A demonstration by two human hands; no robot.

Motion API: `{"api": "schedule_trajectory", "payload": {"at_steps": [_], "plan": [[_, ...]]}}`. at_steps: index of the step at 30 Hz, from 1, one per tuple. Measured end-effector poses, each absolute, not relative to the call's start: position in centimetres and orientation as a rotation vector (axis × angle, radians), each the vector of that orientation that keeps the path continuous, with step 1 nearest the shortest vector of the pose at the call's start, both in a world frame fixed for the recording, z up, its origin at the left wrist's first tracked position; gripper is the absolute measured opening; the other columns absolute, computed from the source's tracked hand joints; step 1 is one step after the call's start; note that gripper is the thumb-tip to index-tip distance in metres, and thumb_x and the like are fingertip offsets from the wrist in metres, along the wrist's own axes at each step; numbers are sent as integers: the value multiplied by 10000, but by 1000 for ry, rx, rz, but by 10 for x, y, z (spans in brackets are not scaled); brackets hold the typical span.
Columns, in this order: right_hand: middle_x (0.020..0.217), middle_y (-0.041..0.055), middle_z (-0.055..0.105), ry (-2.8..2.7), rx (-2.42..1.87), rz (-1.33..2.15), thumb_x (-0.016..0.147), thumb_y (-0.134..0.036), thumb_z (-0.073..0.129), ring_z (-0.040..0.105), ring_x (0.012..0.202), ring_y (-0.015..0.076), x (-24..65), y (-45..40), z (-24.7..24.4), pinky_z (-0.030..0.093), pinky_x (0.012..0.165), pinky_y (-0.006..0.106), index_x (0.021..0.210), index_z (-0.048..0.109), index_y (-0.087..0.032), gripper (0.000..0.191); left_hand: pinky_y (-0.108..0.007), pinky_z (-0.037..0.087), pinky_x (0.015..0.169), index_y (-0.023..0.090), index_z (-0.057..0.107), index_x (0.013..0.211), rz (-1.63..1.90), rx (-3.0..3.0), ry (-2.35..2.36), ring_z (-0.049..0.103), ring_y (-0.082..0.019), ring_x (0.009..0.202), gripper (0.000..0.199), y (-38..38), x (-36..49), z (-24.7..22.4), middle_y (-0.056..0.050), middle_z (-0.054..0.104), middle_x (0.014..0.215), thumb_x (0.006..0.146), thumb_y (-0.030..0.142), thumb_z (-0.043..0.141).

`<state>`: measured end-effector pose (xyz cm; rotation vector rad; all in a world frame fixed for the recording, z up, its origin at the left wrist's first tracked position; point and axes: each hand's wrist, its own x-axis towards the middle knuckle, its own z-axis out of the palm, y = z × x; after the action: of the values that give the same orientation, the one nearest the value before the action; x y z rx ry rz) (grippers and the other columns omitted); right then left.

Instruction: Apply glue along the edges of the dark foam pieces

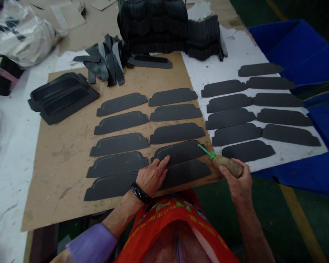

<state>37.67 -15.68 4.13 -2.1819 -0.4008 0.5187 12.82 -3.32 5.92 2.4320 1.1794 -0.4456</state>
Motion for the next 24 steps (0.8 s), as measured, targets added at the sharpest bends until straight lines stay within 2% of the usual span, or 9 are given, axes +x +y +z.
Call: {"api": "schedule_trajectory", "payload": {"at_steps": [3, 12, 20, 24], "plan": [[983, 62, 592, -432, -2201, 495, 523, -451, 746, 562, 863, 232, 377, -154, 43, 452, 773, 400, 1028, 559, -187, 600, -234, 430, 552, 333, 198, 1396, -559, 2412, 1157, 612, -169, 778, 505, -33, 135, 56, -42, 551, 987, 910, 321, 334], [1000, 68, 595, -541, -2203, 494, 558, -458, 714, 567, 876, 227, 367, -131, 51, 457, 775, 387, 1047, 536, -188, 586, -252, 448, 574, 355, 196, 1398, -686, 2362, 1155, 627, -193, 767, 529, -31, 137, 54, -45, 553, 916, 895, 290, 345], [974, 54, 621, -513, -1908, 949, 567, -418, 737, 597, 850, 217, 349, -129, 53, 486, 758, 362, 1043, 527, -209, 561, -258, 460, 591, 324, 256, 1380, -661, 2321, 1142, 633, -190, 776, 476, -28, 140, 55, -49, 588, 931, 908, 284, 301], [933, 47, 637, -414, -1800, 1000, 555, -421, 740, 610, 832, 218, 343, -133, 51, 493, 749, 371, 1033, 528, -215, 562, -267, 468, 636, 317, 313, 1350, -603, 2258, 1156, 633, -182, 820, 435, -24, 141, 56, -45, 609, 1002, 915, 309, 302]]}}
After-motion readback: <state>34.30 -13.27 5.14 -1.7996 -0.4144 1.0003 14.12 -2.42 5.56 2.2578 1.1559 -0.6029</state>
